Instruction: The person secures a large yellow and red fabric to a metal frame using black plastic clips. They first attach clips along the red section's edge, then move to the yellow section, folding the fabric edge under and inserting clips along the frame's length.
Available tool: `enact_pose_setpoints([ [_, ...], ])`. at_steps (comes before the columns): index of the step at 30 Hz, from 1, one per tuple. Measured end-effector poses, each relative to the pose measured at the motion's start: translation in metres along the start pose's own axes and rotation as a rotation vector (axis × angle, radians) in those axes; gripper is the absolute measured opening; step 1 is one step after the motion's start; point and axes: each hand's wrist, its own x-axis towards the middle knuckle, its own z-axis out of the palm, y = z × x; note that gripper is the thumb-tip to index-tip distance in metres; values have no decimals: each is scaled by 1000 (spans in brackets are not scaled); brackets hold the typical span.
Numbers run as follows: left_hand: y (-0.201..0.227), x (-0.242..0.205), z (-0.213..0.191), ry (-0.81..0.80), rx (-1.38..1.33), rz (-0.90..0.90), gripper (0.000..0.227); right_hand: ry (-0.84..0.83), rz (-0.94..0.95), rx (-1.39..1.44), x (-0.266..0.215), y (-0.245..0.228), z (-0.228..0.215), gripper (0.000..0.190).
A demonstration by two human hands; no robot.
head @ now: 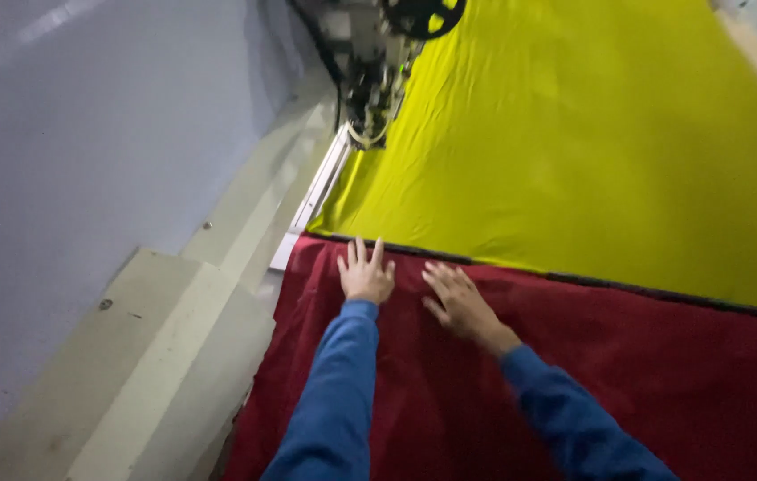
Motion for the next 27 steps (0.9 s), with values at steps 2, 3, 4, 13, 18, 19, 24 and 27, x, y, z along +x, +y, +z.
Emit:
enact_pose_setpoints([
  [2, 15, -21, 6, -41, 63, -27, 68, -408, 174, -94, -33, -16, -43, 68],
  [3, 27, -46, -1, -36, 68, -18, 68, -399, 181, -96, -47, -19, -57, 68],
  [4, 43, -71, -7, -57, 11, 56, 68, -471, 247, -95, -64, -21, -73, 67],
  [13, 137, -267, -48, 4, -114, 389, 66, -431, 475, -365, -219, -55, -213, 76],
  [18, 177, -338, -69, 187, -101, 554, 64, -347, 636, -388, -274, -94, -308, 74],
  [19, 185, -348, -66, 272, -111, 587, 64, -304, 646, -425, -289, -99, -320, 74],
  [24, 233, -414, -83, 363, -116, 702, 64, -192, 731, -496, -367, -117, -380, 70],
  [27, 265, -450, -89, 365, -133, 773, 63, -110, 729, -585, -418, -119, -407, 70],
])
